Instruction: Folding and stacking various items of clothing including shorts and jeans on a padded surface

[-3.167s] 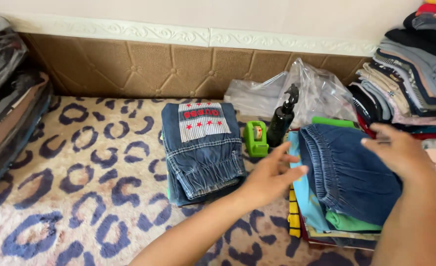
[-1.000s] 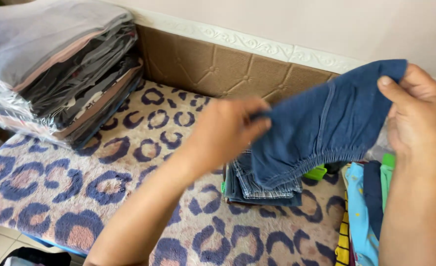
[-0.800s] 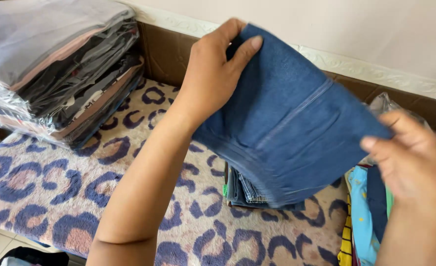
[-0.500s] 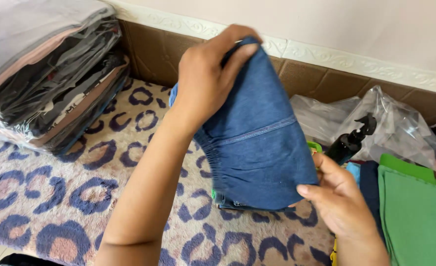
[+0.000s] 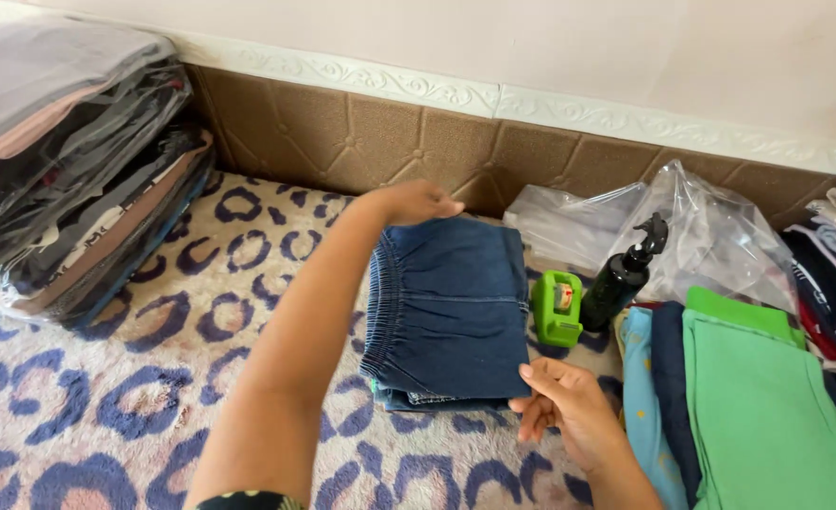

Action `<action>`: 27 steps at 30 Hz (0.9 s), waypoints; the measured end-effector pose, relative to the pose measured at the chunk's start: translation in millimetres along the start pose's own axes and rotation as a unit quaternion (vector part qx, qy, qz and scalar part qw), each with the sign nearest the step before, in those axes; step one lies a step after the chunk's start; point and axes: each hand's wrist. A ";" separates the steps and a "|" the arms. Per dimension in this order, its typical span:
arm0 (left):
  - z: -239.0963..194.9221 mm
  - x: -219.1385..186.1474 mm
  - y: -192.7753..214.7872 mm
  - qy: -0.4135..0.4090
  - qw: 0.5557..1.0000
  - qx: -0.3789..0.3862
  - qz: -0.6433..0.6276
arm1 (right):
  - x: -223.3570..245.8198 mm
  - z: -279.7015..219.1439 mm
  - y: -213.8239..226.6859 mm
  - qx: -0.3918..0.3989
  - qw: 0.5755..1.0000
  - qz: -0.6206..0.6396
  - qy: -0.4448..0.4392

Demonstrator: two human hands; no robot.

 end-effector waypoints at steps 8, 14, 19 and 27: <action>7.0 25.3 -1.4 0.038 0.999 0.032 0.019 | -11.0 1.2 -5.6 -0.048 0.995 -0.035 0.085; 7.5 -4.1 -5.1 0.001 1.000 -0.010 0.003 | -12.7 3.9 0.8 -0.096 0.991 0.060 0.070; 29.2 41.4 -32.3 -0.053 0.986 -0.093 0.126 | -15.8 7.4 1.7 -0.056 0.997 -0.005 0.055; 26.6 49.2 -49.5 -0.099 0.966 -0.190 0.148 | -25.8 13.1 1.1 -0.085 0.991 0.071 0.070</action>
Point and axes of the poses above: each hand's wrist, its own z-axis towards the middle knuckle, its own y-axis out of the back of the hand, x = y × z, and after that the axes turned 9 degrees about -z, right-handed
